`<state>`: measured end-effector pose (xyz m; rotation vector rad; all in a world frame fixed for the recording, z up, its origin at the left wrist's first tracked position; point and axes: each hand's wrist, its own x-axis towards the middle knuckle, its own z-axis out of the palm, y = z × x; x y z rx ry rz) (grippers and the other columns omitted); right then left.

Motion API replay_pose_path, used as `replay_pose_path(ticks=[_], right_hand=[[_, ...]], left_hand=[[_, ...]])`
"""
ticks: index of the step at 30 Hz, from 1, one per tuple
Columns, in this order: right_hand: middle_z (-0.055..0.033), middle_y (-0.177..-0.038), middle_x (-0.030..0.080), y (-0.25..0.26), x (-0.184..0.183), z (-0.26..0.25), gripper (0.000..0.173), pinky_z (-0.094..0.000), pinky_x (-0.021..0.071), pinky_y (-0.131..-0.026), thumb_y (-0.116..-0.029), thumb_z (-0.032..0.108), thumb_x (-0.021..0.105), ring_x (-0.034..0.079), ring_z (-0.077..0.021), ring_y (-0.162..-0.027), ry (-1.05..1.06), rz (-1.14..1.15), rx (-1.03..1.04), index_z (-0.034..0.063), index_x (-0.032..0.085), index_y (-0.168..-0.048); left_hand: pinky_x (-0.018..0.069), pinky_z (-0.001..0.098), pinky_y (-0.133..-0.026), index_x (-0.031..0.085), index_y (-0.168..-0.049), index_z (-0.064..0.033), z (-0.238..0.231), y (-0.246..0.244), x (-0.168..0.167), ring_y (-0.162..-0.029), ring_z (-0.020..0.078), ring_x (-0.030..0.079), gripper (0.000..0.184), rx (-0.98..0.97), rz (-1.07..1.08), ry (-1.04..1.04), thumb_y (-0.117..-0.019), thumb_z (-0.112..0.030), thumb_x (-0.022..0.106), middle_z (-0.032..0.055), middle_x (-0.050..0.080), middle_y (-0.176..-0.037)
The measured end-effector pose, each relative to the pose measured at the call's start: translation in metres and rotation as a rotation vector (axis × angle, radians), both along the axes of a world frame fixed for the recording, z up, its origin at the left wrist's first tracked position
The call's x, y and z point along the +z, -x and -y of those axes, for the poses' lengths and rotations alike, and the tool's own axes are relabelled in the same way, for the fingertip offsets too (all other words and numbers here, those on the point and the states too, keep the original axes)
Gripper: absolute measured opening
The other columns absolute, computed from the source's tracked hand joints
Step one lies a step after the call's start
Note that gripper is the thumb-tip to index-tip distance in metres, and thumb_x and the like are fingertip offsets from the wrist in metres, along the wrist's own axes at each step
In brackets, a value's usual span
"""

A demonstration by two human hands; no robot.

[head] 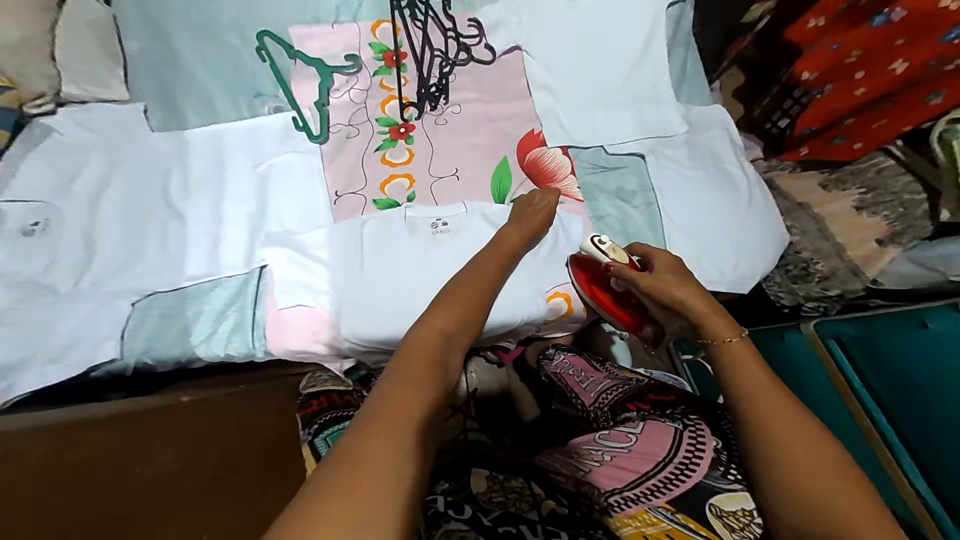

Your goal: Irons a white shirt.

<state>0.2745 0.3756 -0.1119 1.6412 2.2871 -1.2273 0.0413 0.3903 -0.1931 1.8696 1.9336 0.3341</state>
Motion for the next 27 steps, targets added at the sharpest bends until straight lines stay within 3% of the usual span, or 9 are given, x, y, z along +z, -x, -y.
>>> replay_pose_path(ticks=[4, 12, 15, 19, 24, 27], right_hand=[[-0.0175, -0.093, 0.068, 0.015, -0.001, 0.008, 0.037, -0.0469, 0.0550, -0.076, -0.1028, 0.032, 0.065, 0.066, -0.0259, -0.078, -0.053, 0.010, -0.101, 0.0013, 0.062, -0.122], [-0.0264, -0.100, 0.068, 0.042, -0.025, -0.002, 0.047, -0.0627, 0.0503, -0.083, -0.1036, 0.040, 0.061, 0.067, -0.0431, -0.092, -0.275, 0.004, -0.204, -0.0022, 0.061, -0.124], [-0.0255, -0.097, 0.068, 0.043, -0.031, -0.018, 0.049, -0.0632, 0.0508, -0.078, -0.1041, 0.043, 0.059, 0.067, -0.0428, -0.087, -0.274, -0.046, -0.255, -0.0019, 0.060, -0.123], [-0.0269, -0.101, 0.068, 0.038, -0.031, -0.033, 0.052, -0.0630, 0.0521, -0.081, -0.1042, 0.043, 0.059, 0.068, -0.0429, -0.089, -0.260, -0.094, -0.340, -0.0041, 0.058, -0.126], [-0.0239, -0.098, 0.068, 0.017, -0.022, -0.037, 0.053, -0.0609, 0.0530, -0.078, -0.1015, 0.045, 0.062, 0.067, -0.0388, -0.083, -0.298, -0.122, -0.428, -0.0017, 0.059, -0.126], [-0.0208, -0.095, 0.068, 0.009, -0.009, -0.029, 0.050, -0.0550, 0.0537, -0.075, -0.1016, 0.042, 0.063, 0.066, -0.0324, -0.077, -0.302, -0.146, -0.465, -0.0015, 0.060, -0.124]], left_hand=[[0.0499, 0.0595, -0.099, 0.062, -0.126, 0.0068, -0.003, 0.002, -0.003, -0.124, 0.0418, 0.062, 0.030, 0.024, 0.029, 0.006, -0.1069, -0.009, 0.045, 0.0254, 0.064, -0.130], [0.0470, 0.0603, -0.100, 0.065, -0.123, 0.0064, 0.010, 0.015, -0.004, -0.123, 0.0433, 0.060, 0.028, 0.024, 0.063, -0.079, -0.1054, -0.011, 0.052, 0.0260, 0.063, -0.129], [0.0476, 0.0593, -0.100, 0.067, -0.122, 0.0050, 0.025, 0.020, -0.002, -0.120, 0.0432, 0.062, 0.028, 0.009, 0.060, -0.146, -0.1049, -0.010, 0.051, 0.0257, 0.066, -0.125], [0.0503, 0.0574, -0.098, 0.071, -0.115, 0.0043, 0.054, 0.004, -0.005, -0.115, 0.0414, 0.065, 0.025, -0.105, 0.058, -0.247, -0.1025, -0.008, 0.053, 0.0240, 0.069, -0.117], [0.0515, 0.0552, -0.093, 0.070, -0.114, 0.0031, 0.084, -0.048, -0.008, -0.112, 0.0388, 0.065, 0.033, -0.277, 0.011, -0.164, -0.1003, -0.026, 0.064, 0.0220, 0.068, -0.114], [0.0534, 0.0543, -0.089, 0.069, -0.113, 0.0062, 0.085, -0.065, -0.012, -0.111, 0.0410, 0.066, 0.021, -0.291, -0.012, -0.125, -0.1023, -0.007, 0.055, 0.0243, 0.069, -0.111]])
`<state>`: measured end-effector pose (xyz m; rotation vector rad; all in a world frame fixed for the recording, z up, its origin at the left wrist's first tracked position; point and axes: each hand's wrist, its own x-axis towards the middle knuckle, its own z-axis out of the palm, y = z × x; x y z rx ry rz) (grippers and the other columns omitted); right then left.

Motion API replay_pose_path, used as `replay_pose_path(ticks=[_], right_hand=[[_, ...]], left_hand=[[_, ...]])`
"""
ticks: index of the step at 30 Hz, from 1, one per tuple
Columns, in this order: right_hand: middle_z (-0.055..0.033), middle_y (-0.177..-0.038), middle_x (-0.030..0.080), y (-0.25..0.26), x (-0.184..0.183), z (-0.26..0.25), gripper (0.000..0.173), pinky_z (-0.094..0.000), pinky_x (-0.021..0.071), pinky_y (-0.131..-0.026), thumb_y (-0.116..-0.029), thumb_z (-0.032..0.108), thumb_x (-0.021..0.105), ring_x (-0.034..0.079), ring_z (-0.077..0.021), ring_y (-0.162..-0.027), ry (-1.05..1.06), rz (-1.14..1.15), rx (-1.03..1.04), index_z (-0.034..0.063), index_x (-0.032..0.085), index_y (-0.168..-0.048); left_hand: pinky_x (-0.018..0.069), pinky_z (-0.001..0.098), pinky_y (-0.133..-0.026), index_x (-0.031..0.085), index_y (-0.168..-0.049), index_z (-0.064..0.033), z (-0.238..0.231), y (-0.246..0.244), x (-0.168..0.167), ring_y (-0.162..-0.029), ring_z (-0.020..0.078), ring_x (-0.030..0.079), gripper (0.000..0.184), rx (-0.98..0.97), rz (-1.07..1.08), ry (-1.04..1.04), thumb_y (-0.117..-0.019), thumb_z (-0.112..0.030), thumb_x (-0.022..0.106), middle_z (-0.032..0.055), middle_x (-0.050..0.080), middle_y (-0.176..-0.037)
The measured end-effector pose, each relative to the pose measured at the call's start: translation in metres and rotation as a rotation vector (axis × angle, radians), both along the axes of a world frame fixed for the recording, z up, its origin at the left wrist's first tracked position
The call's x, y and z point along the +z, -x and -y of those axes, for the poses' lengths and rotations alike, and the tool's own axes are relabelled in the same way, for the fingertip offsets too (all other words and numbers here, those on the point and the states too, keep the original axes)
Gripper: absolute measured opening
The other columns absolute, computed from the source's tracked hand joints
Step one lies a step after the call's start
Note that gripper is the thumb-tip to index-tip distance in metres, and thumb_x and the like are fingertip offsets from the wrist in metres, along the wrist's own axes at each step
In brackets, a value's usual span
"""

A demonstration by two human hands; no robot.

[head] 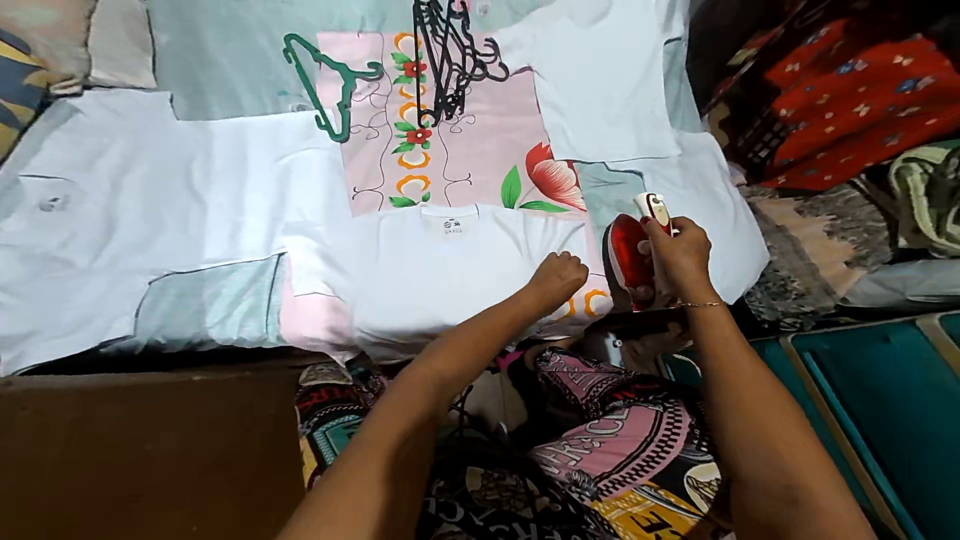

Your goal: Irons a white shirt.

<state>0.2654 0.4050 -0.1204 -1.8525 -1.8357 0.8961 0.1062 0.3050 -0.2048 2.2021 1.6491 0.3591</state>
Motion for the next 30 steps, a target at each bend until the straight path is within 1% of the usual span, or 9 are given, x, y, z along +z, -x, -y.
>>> replay_pose_path(ticks=[3, 6, 7, 9, 11, 15, 18, 25, 30], right_hand=[[-0.0200, -0.096, 0.067, -0.002, 0.007, 0.004, 0.049, -0.0524, 0.0539, -0.074, -0.1008, 0.041, 0.065, 0.065, -0.0299, -0.075, -0.009, -0.024, 0.009, -0.0018, 0.061, -0.124], [-0.0210, -0.098, 0.068, 0.002, 0.010, 0.006, 0.049, -0.0536, 0.0535, -0.076, -0.1006, 0.041, 0.066, 0.065, -0.0309, -0.078, -0.015, -0.029, 0.056, -0.0017, 0.061, -0.125], [-0.0202, -0.097, 0.068, 0.005, 0.011, 0.007, 0.048, -0.0524, 0.0538, -0.075, -0.1005, 0.041, 0.066, 0.065, -0.0298, -0.078, -0.015, -0.035, 0.067, -0.0011, 0.062, -0.125], [-0.0182, -0.094, 0.068, 0.012, 0.013, 0.011, 0.046, -0.0499, 0.0554, -0.073, -0.1007, 0.040, 0.066, 0.066, -0.0270, -0.074, -0.003, -0.037, 0.101, 0.0000, 0.062, -0.124], [-0.0169, -0.093, 0.068, 0.020, 0.020, 0.019, 0.043, -0.0468, 0.0553, -0.071, -0.1012, 0.036, 0.065, 0.065, -0.0239, -0.072, -0.009, -0.027, 0.165, -0.0006, 0.062, -0.124], [-0.0211, -0.101, 0.067, 0.038, 0.034, 0.042, 0.040, -0.0476, 0.0524, -0.078, -0.1037, 0.029, 0.062, 0.063, -0.0246, -0.080, -0.033, -0.039, 0.340, -0.0037, 0.061, -0.127], [-0.0184, -0.098, 0.067, 0.057, 0.035, 0.061, 0.037, -0.0432, 0.0521, -0.075, -0.1037, 0.024, 0.059, 0.061, -0.0198, -0.078, -0.025, -0.081, 0.481, -0.0041, 0.061, -0.127], [-0.0128, -0.090, 0.068, 0.127, 0.024, 0.116, 0.035, -0.0391, 0.0543, -0.071, -0.1006, 0.024, 0.064, 0.063, -0.0167, -0.073, 0.069, -0.087, 0.751, -0.0026, 0.064, -0.124], [-0.0175, -0.091, 0.069, 0.190, -0.006, 0.136, 0.038, -0.0463, 0.0551, -0.076, -0.1021, 0.029, 0.062, 0.067, -0.0254, -0.077, -0.006, -0.016, 0.753, -0.0024, 0.065, -0.124]], left_hand=[[0.0527, 0.0531, -0.097, 0.067, -0.119, 0.0066, 0.001, 0.001, 0.002, -0.113, 0.0402, 0.067, 0.027, -0.073, 0.103, 0.033, -0.1067, -0.008, 0.047, 0.0246, 0.070, -0.114], [0.0492, 0.0501, -0.103, 0.068, -0.117, 0.0071, 0.002, 0.012, -0.010, -0.114, 0.0370, 0.067, 0.030, -0.086, 0.151, -0.076, -0.1067, -0.012, 0.048, 0.0234, 0.071, -0.115], [0.0472, 0.0509, -0.106, 0.069, -0.118, 0.0063, 0.001, 0.017, -0.012, -0.118, 0.0365, 0.065, 0.031, -0.062, 0.118, -0.079, -0.1064, -0.015, 0.050, 0.0230, 0.070, -0.119], [0.0332, 0.0559, -0.119, 0.062, -0.134, 0.0031, -0.001, 0.028, -0.004, -0.140, 0.0359, 0.051, 0.039, -0.070, 0.041, 0.108, -0.1087, -0.023, 0.049, 0.0224, 0.058, -0.143], [0.0278, 0.0583, -0.121, 0.054, -0.145, 0.0015, -0.001, 0.039, 0.012, -0.145, 0.0357, 0.045, 0.044, -0.078, 0.096, 0.198, -0.1099, -0.023, 0.045, 0.0216, 0.051, -0.153], [0.0385, 0.0574, -0.113, 0.064, -0.132, 0.0050, 0.028, 0.083, 0.030, -0.131, 0.0389, 0.059, 0.032, 0.093, 0.189, -0.005, -0.1059, -0.008, 0.052, 0.0239, 0.063, -0.136], [0.0385, 0.0566, -0.115, 0.069, -0.125, 0.0044, 0.079, 0.134, 0.030, -0.128, 0.0383, 0.060, 0.027, 0.246, 0.128, -0.100, -0.1022, -0.006, 0.058, 0.0232, 0.067, -0.131], [0.0329, 0.0691, -0.115, 0.070, -0.125, 0.0010, 0.219, 0.220, -0.004, -0.137, 0.0433, 0.053, 0.031, 0.706, -0.063, -0.342, -0.1012, -0.017, 0.062, 0.0240, 0.063, -0.137], [0.0314, 0.0648, -0.117, 0.070, -0.128, -0.0005, 0.238, 0.229, -0.042, -0.138, 0.0403, 0.053, 0.039, 0.807, -0.111, -0.467, -0.1008, -0.026, 0.059, 0.0213, 0.062, -0.141]])
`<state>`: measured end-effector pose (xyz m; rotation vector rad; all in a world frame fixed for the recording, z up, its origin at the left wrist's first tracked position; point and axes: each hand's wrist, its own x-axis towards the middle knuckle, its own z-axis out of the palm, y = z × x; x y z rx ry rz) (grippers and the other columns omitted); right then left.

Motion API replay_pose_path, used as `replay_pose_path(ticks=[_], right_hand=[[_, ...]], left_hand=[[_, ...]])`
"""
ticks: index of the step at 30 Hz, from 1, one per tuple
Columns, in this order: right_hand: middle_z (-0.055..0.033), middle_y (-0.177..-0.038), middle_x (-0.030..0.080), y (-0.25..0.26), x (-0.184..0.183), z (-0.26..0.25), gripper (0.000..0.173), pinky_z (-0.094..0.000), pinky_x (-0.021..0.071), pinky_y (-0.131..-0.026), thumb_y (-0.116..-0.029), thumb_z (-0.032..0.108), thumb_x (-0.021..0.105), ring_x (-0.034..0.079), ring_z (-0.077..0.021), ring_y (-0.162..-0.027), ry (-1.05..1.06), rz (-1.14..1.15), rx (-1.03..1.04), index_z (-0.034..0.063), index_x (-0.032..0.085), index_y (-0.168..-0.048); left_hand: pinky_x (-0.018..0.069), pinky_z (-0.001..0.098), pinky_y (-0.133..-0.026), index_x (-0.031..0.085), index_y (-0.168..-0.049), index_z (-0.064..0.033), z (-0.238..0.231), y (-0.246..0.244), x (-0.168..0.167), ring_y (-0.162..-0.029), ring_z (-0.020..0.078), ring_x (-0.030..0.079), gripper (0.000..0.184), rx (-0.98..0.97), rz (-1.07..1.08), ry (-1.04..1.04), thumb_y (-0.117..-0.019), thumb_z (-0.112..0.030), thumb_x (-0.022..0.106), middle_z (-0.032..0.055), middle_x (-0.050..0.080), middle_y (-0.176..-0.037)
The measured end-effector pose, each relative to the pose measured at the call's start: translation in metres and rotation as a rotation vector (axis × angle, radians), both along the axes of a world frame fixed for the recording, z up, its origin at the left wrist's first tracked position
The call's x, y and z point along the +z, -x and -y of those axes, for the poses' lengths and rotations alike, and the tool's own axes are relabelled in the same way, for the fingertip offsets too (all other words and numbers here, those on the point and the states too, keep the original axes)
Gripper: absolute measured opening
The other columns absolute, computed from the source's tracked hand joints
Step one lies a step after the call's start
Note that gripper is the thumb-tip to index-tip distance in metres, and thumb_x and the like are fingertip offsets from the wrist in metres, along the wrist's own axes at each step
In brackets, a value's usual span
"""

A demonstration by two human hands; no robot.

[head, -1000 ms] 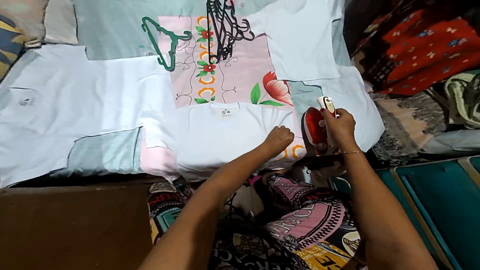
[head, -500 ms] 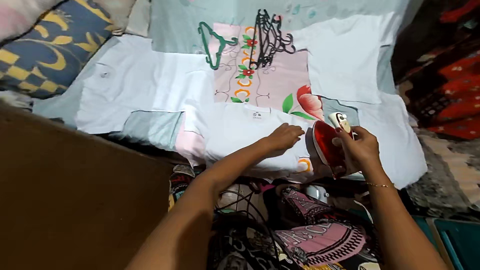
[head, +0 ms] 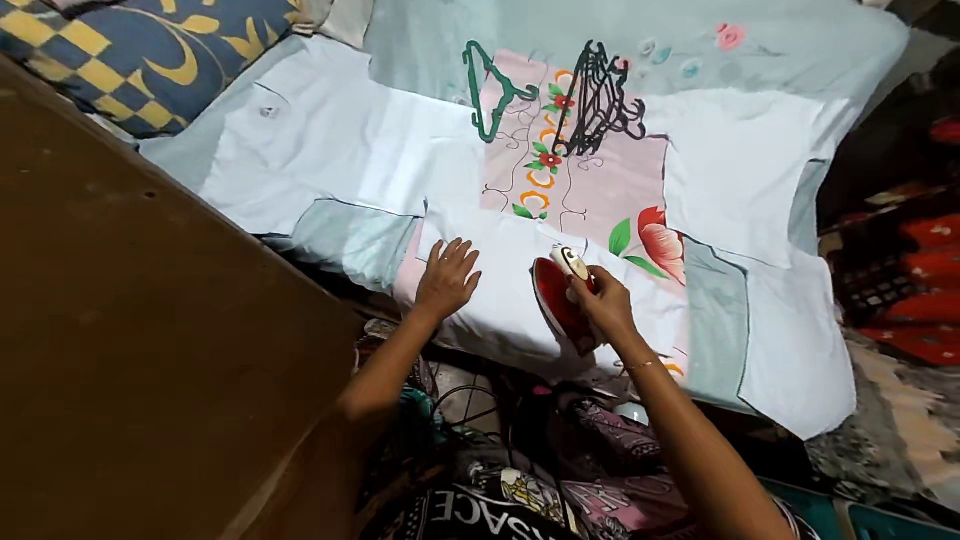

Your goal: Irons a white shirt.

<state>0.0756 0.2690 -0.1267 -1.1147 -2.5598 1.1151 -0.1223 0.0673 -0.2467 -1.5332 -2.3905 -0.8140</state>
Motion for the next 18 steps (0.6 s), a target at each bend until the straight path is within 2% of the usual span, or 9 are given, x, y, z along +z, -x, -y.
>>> replay_pose_path(ticks=[4, 8, 11, 16, 18], right_hand=[[-0.0261, -0.099, 0.069, 0.052, -0.010, -0.012, 0.045, -0.0597, 0.0529, -0.083, -0.1041, 0.034, 0.060, 0.068, -0.0401, -0.087, -0.094, 0.006, -0.122, -0.0043, 0.063, -0.126], [-0.0227, -0.095, 0.069, 0.074, -0.011, -0.021, 0.046, -0.0574, 0.0536, -0.077, -0.1054, 0.040, 0.057, 0.067, -0.0368, -0.081, -0.048, 0.012, -0.179, -0.0014, 0.062, -0.125], [-0.0179, -0.094, 0.069, 0.052, -0.007, -0.016, 0.042, -0.0506, 0.0549, -0.075, -0.1052, 0.037, 0.058, 0.067, -0.0287, -0.078, -0.011, 0.019, -0.144, 0.0006, 0.063, -0.125], [-0.0187, -0.096, 0.068, -0.016, -0.006, 0.002, 0.040, -0.0463, 0.0533, -0.074, -0.1049, 0.030, 0.057, 0.064, -0.0239, -0.078, -0.035, 0.038, -0.100, -0.0029, 0.063, -0.127], [-0.0150, -0.090, 0.068, -0.038, -0.013, 0.008, 0.038, -0.0405, 0.0537, -0.068, -0.1030, 0.027, 0.058, 0.063, -0.0183, -0.071, -0.051, -0.017, -0.068, -0.0034, 0.064, -0.125]], left_hand=[[0.0313, 0.0637, -0.118, 0.070, -0.130, -0.0028, -0.004, 0.000, -0.015, -0.140, 0.0402, 0.051, 0.041, 0.025, -0.030, -0.072, -0.1011, -0.029, 0.056, 0.0191, 0.061, -0.144], [0.0323, 0.0626, -0.118, 0.071, -0.129, -0.0043, -0.004, 0.000, -0.018, -0.141, 0.0408, 0.050, 0.040, 0.027, -0.042, -0.099, -0.1012, -0.028, 0.055, 0.0189, 0.060, -0.145], [0.0328, 0.0611, -0.118, 0.071, -0.129, -0.0044, -0.005, -0.001, -0.018, -0.141, 0.0410, 0.050, 0.040, 0.039, -0.035, -0.112, -0.1012, -0.029, 0.055, 0.0192, 0.059, -0.146], [0.0363, 0.0594, -0.116, 0.071, -0.126, -0.0030, -0.004, -0.002, -0.018, -0.139, 0.0419, 0.052, 0.037, 0.045, -0.054, -0.165, -0.1009, -0.027, 0.058, 0.0205, 0.061, -0.143], [0.0374, 0.0595, -0.115, 0.072, -0.124, -0.0020, -0.003, -0.005, -0.017, -0.138, 0.0434, 0.052, 0.034, 0.051, -0.050, -0.189, -0.1009, -0.023, 0.059, 0.0216, 0.062, -0.142]])
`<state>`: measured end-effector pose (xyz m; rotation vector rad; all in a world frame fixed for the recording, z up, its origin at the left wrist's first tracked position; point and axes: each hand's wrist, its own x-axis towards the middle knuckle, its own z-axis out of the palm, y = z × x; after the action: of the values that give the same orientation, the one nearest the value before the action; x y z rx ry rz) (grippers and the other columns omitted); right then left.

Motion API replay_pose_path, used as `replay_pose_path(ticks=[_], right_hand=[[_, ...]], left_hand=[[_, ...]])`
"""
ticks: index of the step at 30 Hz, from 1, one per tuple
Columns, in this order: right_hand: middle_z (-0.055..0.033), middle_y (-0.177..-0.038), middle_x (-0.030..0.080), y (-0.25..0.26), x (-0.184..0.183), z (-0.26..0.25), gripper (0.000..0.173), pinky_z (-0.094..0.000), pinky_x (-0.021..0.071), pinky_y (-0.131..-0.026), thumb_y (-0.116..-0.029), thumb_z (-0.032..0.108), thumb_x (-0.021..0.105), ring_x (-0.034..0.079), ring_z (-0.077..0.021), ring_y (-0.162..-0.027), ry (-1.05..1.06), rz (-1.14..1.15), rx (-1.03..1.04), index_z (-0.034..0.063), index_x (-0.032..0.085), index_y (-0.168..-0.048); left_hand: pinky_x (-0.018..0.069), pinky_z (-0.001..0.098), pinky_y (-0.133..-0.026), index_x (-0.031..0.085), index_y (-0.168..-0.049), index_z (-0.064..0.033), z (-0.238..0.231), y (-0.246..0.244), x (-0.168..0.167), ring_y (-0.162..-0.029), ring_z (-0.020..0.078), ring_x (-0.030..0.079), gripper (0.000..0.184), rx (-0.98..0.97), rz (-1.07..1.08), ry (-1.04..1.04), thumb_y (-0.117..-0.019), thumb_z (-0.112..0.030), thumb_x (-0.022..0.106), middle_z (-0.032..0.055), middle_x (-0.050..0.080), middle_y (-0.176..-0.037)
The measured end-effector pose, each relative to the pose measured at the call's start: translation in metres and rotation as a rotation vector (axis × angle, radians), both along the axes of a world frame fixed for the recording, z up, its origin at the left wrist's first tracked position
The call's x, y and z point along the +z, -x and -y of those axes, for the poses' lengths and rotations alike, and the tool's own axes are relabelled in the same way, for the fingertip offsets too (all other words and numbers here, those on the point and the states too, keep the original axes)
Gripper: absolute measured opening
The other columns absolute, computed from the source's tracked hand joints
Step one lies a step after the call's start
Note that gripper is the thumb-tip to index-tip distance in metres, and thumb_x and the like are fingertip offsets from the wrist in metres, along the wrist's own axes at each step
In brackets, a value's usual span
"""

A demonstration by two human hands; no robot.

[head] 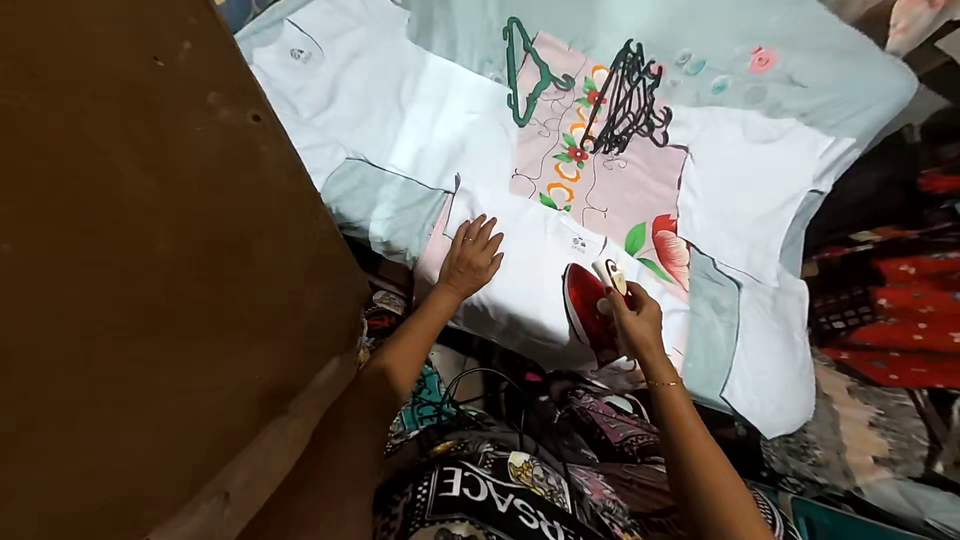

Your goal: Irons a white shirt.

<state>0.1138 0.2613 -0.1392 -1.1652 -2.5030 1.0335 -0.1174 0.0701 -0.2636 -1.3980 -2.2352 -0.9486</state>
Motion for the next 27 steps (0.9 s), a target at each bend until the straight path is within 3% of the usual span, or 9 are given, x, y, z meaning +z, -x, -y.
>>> replay_pose_path(ticks=[2, 5, 10, 13, 17, 22, 24, 27], right_hand=[[-0.0128, -0.086, 0.068, -0.011, -0.005, 0.004, 0.036, -0.0359, 0.0538, -0.066, -0.1002, 0.025, 0.059, 0.062, -0.0143, -0.068, -0.029, -0.057, 0.059, -0.0043, 0.065, -0.121], [-0.0142, -0.086, 0.069, -0.007, -0.009, 0.004, 0.037, -0.0361, 0.0542, -0.067, -0.0970, 0.025, 0.061, 0.064, -0.0150, -0.070, -0.082, -0.110, 0.160, -0.0049, 0.068, -0.117], [-0.0218, -0.090, 0.070, 0.028, -0.011, -0.001, 0.038, -0.0505, 0.0535, -0.075, -0.0986, 0.027, 0.065, 0.066, -0.0292, -0.076, -0.110, -0.110, 0.133, -0.0046, 0.068, -0.119], [-0.0168, -0.086, 0.068, 0.037, -0.013, -0.002, 0.036, -0.0452, 0.0530, -0.068, -0.0962, 0.026, 0.066, 0.063, -0.0222, -0.070, -0.059, -0.138, 0.227, -0.0027, 0.067, -0.118], [-0.0149, -0.089, 0.071, 0.036, -0.009, 0.017, 0.036, -0.0406, 0.0552, -0.073, -0.0912, 0.024, 0.069, 0.066, -0.0174, -0.076, 0.001, -0.161, 0.452, -0.0030, 0.069, -0.115], [-0.0168, -0.087, 0.072, 0.057, -0.014, 0.057, 0.036, -0.0569, 0.0545, -0.070, -0.0909, 0.029, 0.073, 0.070, -0.0310, -0.076, -0.038, -0.149, 0.486, 0.0016, 0.072, -0.115], [-0.0161, -0.087, 0.072, 0.063, -0.016, 0.063, 0.037, -0.0569, 0.0545, -0.070, -0.0921, 0.031, 0.073, 0.070, -0.0314, -0.076, -0.053, -0.147, 0.492, 0.0033, 0.071, -0.116], [-0.0173, -0.095, 0.073, 0.060, -0.005, 0.056, 0.036, -0.0548, 0.0556, -0.078, -0.0952, 0.028, 0.073, 0.071, -0.0297, -0.083, 0.055, -0.077, 0.504, 0.0034, 0.070, -0.121]], left_hand=[[0.0375, 0.0590, -0.116, 0.073, -0.122, -0.0010, 0.005, -0.007, 0.003, -0.138, 0.0451, 0.052, 0.030, 0.002, 0.035, -0.034, -0.0998, -0.018, 0.061, 0.0231, 0.061, -0.141], [0.0384, 0.0589, -0.115, 0.074, -0.119, 0.0003, 0.018, -0.022, 0.001, -0.136, 0.0462, 0.053, 0.026, 0.006, 0.102, -0.101, -0.0968, -0.010, 0.063, 0.0251, 0.062, -0.139], [0.0486, 0.0577, -0.104, 0.073, -0.118, 0.0032, 0.053, -0.055, 0.009, -0.122, 0.0432, 0.064, 0.028, 0.102, 0.229, -0.073, -0.0926, -0.005, 0.067, 0.0235, 0.068, -0.128], [0.0524, 0.0563, -0.098, 0.071, -0.121, 0.0046, 0.062, -0.064, 0.014, -0.113, 0.0427, 0.067, 0.031, 0.147, 0.343, -0.060, -0.0905, -0.003, 0.071, 0.0230, 0.072, -0.116], [0.0546, 0.0517, -0.096, 0.064, -0.127, 0.0093, 0.064, -0.062, 0.025, -0.103, 0.0416, 0.069, 0.035, 0.126, 0.626, -0.015, -0.0944, -0.001, 0.068, 0.0272, 0.070, -0.109], [0.0563, 0.0455, -0.090, 0.065, -0.118, 0.0109, 0.062, -0.063, 0.030, -0.098, 0.0361, 0.069, 0.026, 0.161, 0.749, -0.011, -0.0963, -0.002, 0.067, 0.0267, 0.069, -0.107], [0.0562, 0.0448, -0.090, 0.065, -0.119, 0.0109, 0.064, -0.063, 0.032, -0.098, 0.0355, 0.069, 0.025, 0.169, 0.773, -0.008, -0.0962, 0.000, 0.066, 0.0266, 0.069, -0.108], [0.0558, 0.0461, -0.092, 0.065, -0.120, 0.0099, 0.071, -0.062, 0.046, -0.102, 0.0357, 0.069, 0.024, 0.150, 0.784, -0.002, -0.0990, -0.001, 0.062, 0.0265, 0.069, -0.112]])
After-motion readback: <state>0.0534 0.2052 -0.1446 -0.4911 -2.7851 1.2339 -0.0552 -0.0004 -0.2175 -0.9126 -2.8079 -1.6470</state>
